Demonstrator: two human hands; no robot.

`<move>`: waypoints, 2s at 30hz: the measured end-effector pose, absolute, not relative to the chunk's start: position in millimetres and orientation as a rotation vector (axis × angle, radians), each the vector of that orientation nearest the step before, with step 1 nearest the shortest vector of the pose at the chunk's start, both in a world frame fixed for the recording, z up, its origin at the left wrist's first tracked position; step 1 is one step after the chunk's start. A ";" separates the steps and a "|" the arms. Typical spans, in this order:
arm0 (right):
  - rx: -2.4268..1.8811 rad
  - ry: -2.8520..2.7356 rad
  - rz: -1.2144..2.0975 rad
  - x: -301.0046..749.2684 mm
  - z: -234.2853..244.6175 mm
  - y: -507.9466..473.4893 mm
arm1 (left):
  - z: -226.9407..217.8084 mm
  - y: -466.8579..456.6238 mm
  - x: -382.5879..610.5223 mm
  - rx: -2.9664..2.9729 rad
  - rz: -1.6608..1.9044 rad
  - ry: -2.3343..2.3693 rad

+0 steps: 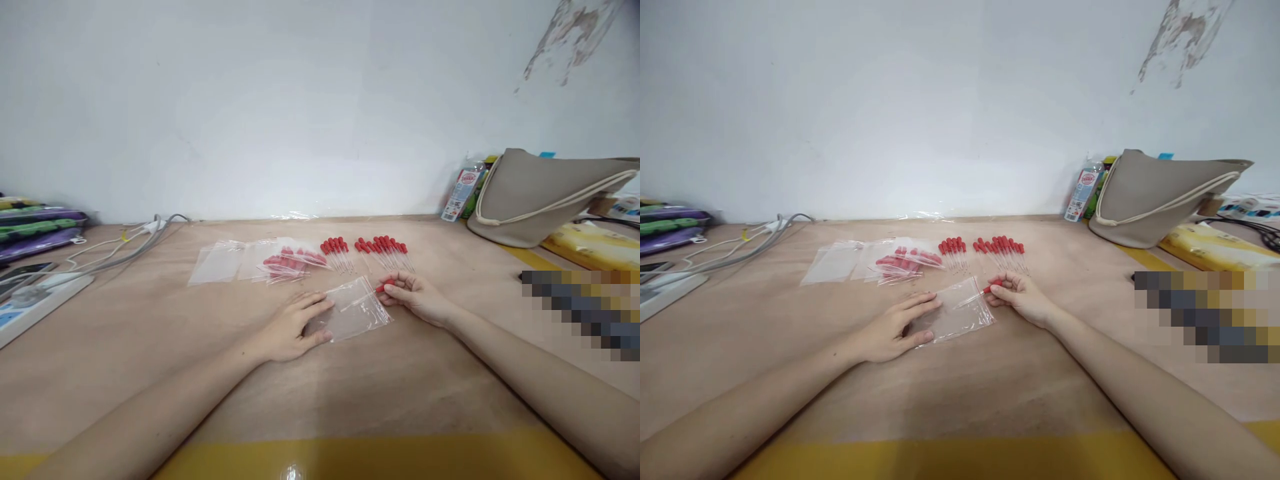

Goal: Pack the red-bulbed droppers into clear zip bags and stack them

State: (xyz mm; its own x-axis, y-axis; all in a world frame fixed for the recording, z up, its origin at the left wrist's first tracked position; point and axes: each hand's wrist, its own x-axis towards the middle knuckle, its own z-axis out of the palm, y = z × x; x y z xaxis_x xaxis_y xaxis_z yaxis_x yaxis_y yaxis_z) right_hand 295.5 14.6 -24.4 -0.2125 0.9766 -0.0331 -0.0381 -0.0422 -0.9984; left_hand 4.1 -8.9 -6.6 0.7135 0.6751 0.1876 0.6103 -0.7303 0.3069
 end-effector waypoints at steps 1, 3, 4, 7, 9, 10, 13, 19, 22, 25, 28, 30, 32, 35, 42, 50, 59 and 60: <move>-1.109 -1.364 1.436 299.5 -23.1 13.6 | -6.3 -9.2 4.2 2.699 0.422 1.029; -1.116 -1.438 1.449 303.7 -19.1 11.7 | -5.6 -9.5 4.5 2.697 0.416 1.041; -1.101 -1.458 1.441 303.7 -16.8 10.8 | -5.2 -9.6 4.8 2.696 0.413 1.045; -1.028 -1.497 1.434 297.4 -10.9 9.3 | -4.3 -9.5 5.6 2.693 0.403 1.042; -0.989 -1.511 1.465 291.5 -9.3 9.8 | -3.9 -9.3 6.1 2.689 0.390 1.038; -0.979 -1.513 1.482 289.2 -9.5 10.5 | -3.8 -9.2 6.3 2.687 0.389 1.035; -0.997 -1.555 1.501 287.8 -12.7 13.8 | -3.7 -8.0 6.1 2.688 0.418 1.002; -1.054 -1.806 1.445 302.0 -17.6 22.9 | -3.2 -3.5 5.5 2.689 0.620 0.891; -1.039 -2.009 1.244 303.4 -15.3 24.4 | -2.2 -2.6 6.2 2.664 0.639 0.863; -1.059 -2.082 1.126 296.8 -13.8 21.2 | -2.9 -2.4 6.5 2.624 0.615 0.840; -1.137 -1.921 1.236 288.6 -14.2 15.4 | -4.7 -2.0 6.4 2.622 0.625 0.838; -1.170 -1.762 1.326 285.2 -12.7 11.1 | -5.4 -1.9 6.4 2.626 0.623 0.841; -1.209 -1.675 1.376 283.2 -8.4 6.5 | -5.6 -2.0 6.5 2.630 0.621 0.842; -1.306 -1.671 1.384 278.5 0.0 -0.8 | -5.1 -2.4 6.7 2.636 0.617 0.833; -1.380 -1.447 1.367 263.6 -6.3 -6.9 | -6.0 -1.5 6.6 2.659 0.610 0.833; -1.226 -1.281 1.406 270.8 -10.9 0.1 | -6.7 -1.3 5.7 2.638 0.561 0.860; -1.059 -1.311 1.492 274.1 -14.2 -0.1 | -6.0 -1.5 6.2 2.657 0.598 0.859; -1.042 -1.323 1.525 274.0 -13.8 -0.3 | -6.1 -1.3 6.1 2.658 0.584 0.864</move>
State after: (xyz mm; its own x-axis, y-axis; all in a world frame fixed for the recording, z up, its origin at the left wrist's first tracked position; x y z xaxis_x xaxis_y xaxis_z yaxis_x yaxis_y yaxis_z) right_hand 274.0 -0.3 -13.8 -0.2990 0.9522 -0.0619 -0.0735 -0.0877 -0.9934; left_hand 6.1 -1.3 -6.1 0.7387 0.6094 0.2879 0.4939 -0.7801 0.3840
